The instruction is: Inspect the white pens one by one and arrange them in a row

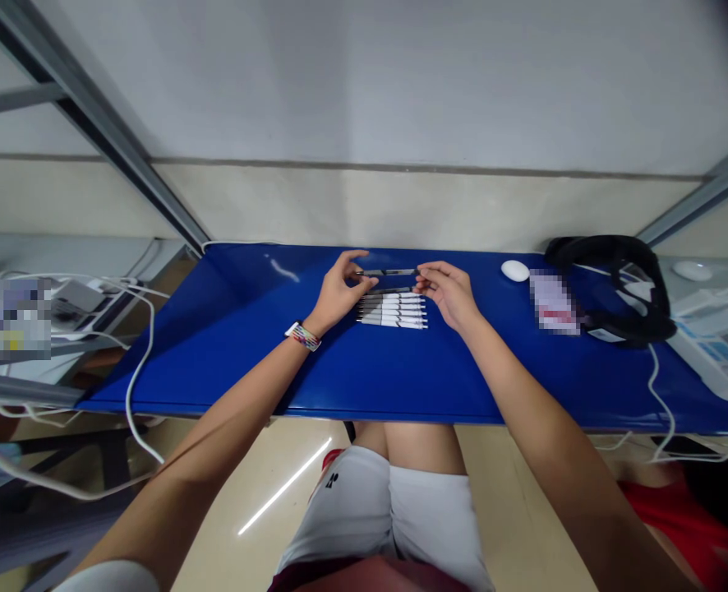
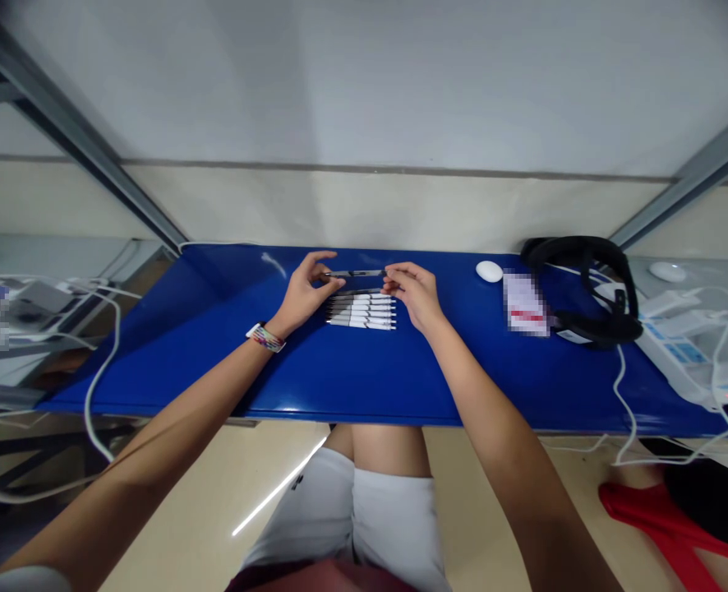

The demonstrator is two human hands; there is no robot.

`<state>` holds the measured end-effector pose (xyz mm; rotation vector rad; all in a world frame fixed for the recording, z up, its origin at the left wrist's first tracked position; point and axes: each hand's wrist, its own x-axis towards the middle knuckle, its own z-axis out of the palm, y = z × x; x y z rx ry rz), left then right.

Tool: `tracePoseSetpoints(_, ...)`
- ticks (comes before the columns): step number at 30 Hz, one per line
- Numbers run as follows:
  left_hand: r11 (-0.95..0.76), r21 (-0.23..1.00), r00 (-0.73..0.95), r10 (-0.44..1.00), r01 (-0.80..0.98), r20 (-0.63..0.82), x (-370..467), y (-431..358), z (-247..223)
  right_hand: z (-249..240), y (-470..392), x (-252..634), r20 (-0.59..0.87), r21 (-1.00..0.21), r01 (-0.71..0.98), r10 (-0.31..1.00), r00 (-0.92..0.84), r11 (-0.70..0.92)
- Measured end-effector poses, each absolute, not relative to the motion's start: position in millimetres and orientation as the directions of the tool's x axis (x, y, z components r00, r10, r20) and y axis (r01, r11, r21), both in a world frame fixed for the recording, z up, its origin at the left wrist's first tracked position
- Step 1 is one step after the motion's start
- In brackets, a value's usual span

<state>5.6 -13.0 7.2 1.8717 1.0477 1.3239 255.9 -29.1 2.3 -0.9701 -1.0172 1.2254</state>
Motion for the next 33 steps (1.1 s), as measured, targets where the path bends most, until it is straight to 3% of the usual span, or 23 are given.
tracePoseSetpoints(13,-0.364,0.880,0.105,0.931,0.305,0.349,3.1,-8.4,8.6,9.6,-35.8,252.3,0.104,-0.955,-0.277,0.994,0.022,0.106)
tracePoseSetpoints(22,-0.393,0.919,0.129,0.910,-0.033,0.394,5.4,-0.1,3.5,14.2,-32.9,256.5,0.029,-0.924,-0.376,0.995,0.100,0.065)
tracePoseSetpoints(33,-0.364,0.931,0.054,0.930,0.017,0.363,0.2,6.2,-0.3,18.0,-28.5,267.4,-0.049,-0.856,-0.515,0.984,0.170,0.046)
